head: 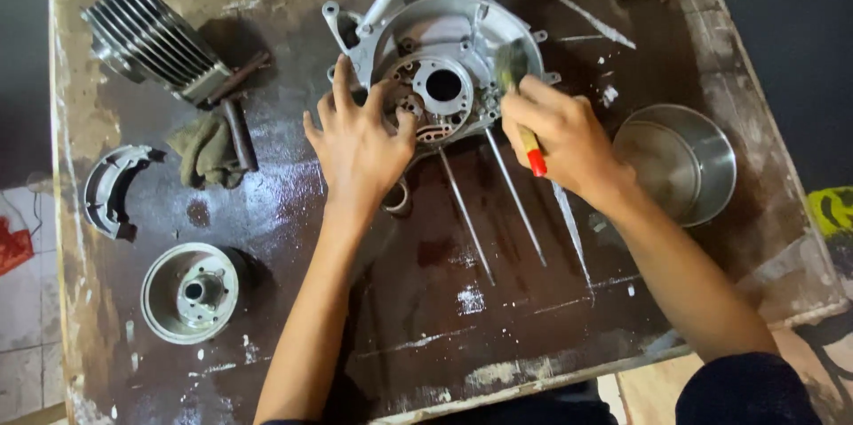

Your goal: The person cleans the inside of a disassembled engine casing using a brush. They repeatedly dip the brush into a metal bowl containing liquid and scrub the internal surfaces of the casing. The person also handles a separate engine cylinder head and a piston on the workbench.

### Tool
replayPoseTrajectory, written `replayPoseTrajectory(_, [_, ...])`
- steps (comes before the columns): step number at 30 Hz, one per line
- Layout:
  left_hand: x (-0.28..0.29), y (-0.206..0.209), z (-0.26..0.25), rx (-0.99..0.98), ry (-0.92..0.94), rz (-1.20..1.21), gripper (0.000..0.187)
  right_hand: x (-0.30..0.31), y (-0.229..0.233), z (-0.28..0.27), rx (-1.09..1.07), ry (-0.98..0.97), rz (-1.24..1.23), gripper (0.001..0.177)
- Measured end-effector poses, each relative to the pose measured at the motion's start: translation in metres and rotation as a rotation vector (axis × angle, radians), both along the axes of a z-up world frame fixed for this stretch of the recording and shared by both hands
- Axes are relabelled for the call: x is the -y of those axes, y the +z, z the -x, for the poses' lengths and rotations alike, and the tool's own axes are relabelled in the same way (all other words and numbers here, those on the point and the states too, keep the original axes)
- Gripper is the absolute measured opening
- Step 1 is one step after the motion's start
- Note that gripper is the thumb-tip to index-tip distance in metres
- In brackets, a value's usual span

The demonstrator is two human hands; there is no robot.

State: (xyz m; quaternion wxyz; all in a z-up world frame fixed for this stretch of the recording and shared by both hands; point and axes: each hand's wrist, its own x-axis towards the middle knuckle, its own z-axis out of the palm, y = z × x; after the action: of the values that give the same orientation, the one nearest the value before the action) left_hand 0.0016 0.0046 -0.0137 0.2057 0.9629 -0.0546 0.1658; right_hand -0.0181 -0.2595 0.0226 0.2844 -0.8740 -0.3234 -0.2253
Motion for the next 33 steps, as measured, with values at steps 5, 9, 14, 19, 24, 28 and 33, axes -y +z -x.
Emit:
replayPoseTrajectory(5, [-0.001, 0.000, 0.006, -0.032, 0.006, 0.000, 0.043, 0.004, -0.004, -0.009, 0.033, -0.057, -0.064, 0.016])
replayPoseTrajectory(9, [0.000, 0.001, -0.003, -0.012, -0.010, 0.008, 0.042, 0.002, -0.002, -0.011, -0.175, 0.033, 0.092, 0.009])
replayPoseTrajectory(14, [-0.001, -0.002, -0.001, -0.017, -0.004, 0.007, 0.042, 0.008, 0.003, -0.038, 0.004, -0.020, 0.015, 0.027])
replayPoseTrajectory(19, [-0.003, -0.005, -0.002, -0.016, -0.015, 0.003, 0.044, 0.017, -0.014, -0.054, -0.069, 0.022, -0.138, 0.037])
replayPoseTrajectory(24, [0.000, -0.001, 0.000, 0.029, -0.007, 0.057, 0.041, -0.011, 0.037, -0.039, -0.195, 0.210, 0.030, 0.016])
replayPoseTrajectory(28, [-0.002, -0.005, -0.002, 0.030, -0.004, 0.065, 0.039, 0.002, 0.021, -0.054, 0.069, 0.080, 0.037, 0.024])
replayPoseTrajectory(33, [-0.003, -0.005, -0.001, 0.033, -0.014, 0.055, 0.038, -0.003, 0.041, -0.035, -0.216, 0.016, -0.062, 0.023])
